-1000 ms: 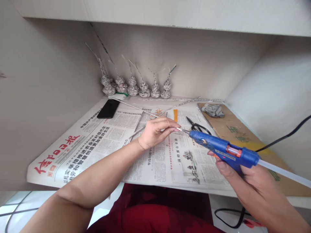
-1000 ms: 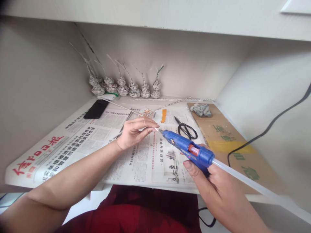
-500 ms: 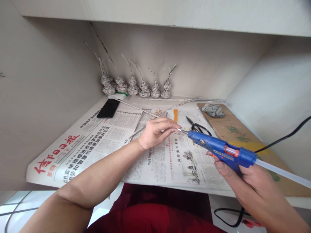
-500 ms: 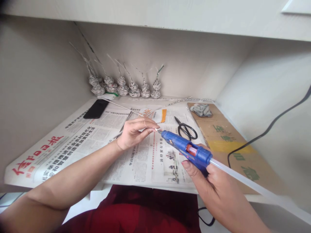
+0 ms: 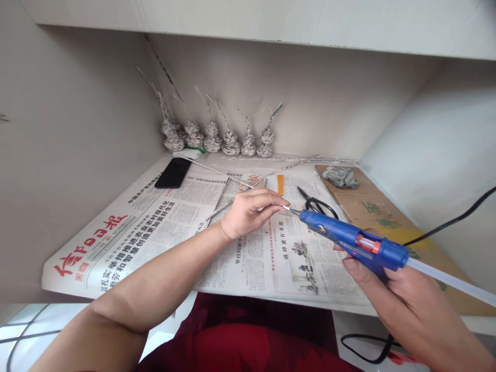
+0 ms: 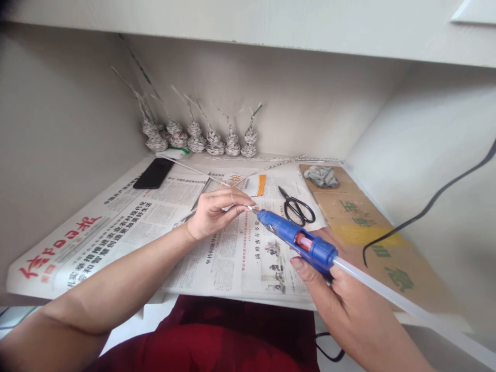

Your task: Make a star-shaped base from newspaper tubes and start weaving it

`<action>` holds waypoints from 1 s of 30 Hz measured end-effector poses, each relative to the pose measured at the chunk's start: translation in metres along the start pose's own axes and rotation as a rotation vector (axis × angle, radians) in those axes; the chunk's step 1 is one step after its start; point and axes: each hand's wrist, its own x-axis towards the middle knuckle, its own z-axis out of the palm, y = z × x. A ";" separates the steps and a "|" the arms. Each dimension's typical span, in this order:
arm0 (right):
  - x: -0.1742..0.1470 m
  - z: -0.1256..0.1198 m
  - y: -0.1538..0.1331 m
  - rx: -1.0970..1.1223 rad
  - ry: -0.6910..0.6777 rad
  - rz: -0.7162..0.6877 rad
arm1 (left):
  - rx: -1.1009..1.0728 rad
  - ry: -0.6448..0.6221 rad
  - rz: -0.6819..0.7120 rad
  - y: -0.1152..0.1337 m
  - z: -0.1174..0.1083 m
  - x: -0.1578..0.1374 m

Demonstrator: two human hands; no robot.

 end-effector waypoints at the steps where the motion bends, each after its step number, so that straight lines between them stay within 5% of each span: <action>1: 0.000 0.000 0.000 -0.008 0.006 -0.019 | 0.000 -0.003 -0.003 0.000 0.000 0.000; 23: 0.009 -0.007 -0.013 -0.101 0.096 -0.228 | 0.015 0.016 0.041 -0.001 0.001 0.000; 30: 0.002 -0.014 -0.005 -0.180 0.152 -0.133 | 0.047 0.061 0.012 -0.001 -0.001 0.000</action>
